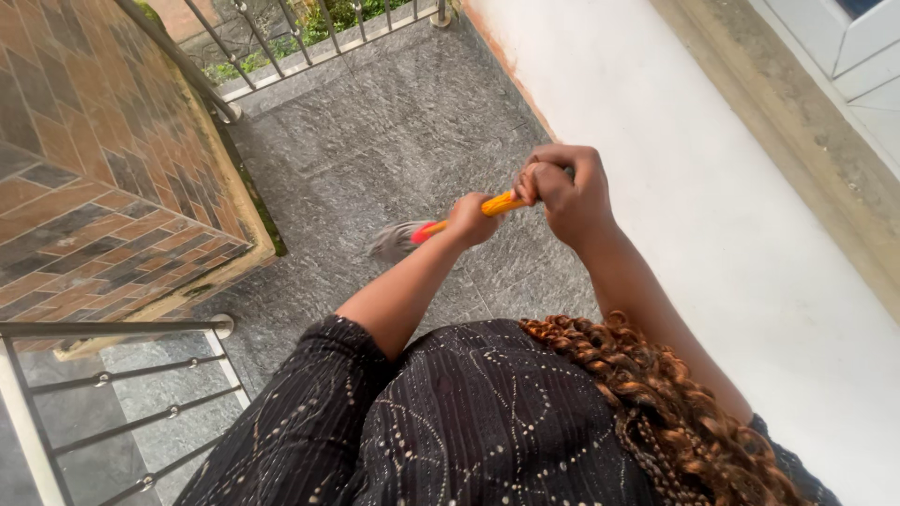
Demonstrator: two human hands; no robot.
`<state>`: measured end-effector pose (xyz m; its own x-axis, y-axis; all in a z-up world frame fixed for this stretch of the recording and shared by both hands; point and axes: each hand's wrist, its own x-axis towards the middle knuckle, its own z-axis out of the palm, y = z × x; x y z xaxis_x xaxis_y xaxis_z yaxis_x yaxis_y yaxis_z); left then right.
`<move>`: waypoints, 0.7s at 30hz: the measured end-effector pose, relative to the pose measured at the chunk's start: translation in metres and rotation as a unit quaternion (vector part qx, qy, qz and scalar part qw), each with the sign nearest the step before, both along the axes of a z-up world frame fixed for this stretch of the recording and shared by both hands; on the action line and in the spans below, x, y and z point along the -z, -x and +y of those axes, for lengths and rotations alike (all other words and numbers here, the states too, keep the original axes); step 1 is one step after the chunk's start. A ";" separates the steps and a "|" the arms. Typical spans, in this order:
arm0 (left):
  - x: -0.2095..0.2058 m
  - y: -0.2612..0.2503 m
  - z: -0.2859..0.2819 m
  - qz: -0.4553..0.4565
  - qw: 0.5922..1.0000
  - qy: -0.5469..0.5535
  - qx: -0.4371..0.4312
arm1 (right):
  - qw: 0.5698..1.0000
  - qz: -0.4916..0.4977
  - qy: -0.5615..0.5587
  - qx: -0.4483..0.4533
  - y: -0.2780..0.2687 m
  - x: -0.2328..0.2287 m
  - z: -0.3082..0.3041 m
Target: The person mops the granite steps and the tiled landing area by hand using a mop, dipping it into a blue bucket of water.
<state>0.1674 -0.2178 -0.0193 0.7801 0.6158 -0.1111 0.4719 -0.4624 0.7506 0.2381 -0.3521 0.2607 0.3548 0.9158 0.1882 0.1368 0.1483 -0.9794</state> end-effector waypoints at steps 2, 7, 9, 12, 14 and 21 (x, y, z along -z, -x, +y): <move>-0.003 -0.016 -0.016 -0.011 0.999 0.036 0.016 | 0.984 -0.143 0.087 0.057 0.008 -0.009 -0.014; -0.004 -0.037 -0.044 -0.258 0.932 0.157 0.200 | 0.943 -0.277 0.163 0.088 0.031 -0.007 -0.034; -0.001 -0.043 -0.058 -0.268 0.916 0.187 0.233 | 0.940 -0.297 0.149 0.078 0.033 -0.004 -0.041; 0.000 -0.052 -0.074 -0.224 0.925 0.154 0.266 | 0.945 -0.289 0.134 0.070 0.029 -0.001 -0.051; 0.003 -0.052 -0.085 -0.167 0.945 0.092 0.267 | 0.947 -0.269 0.153 0.091 0.023 -0.001 -0.063; 0.013 -0.036 -0.099 0.057 0.955 0.028 0.289 | 0.978 -0.140 0.117 0.105 0.028 -0.010 -0.113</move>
<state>0.2032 -0.3172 -0.0322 0.9686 0.0759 -0.2366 0.2304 -0.6313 0.7405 0.2097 -0.4650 0.2705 0.5037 0.8583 0.0985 0.4086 -0.1362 -0.9025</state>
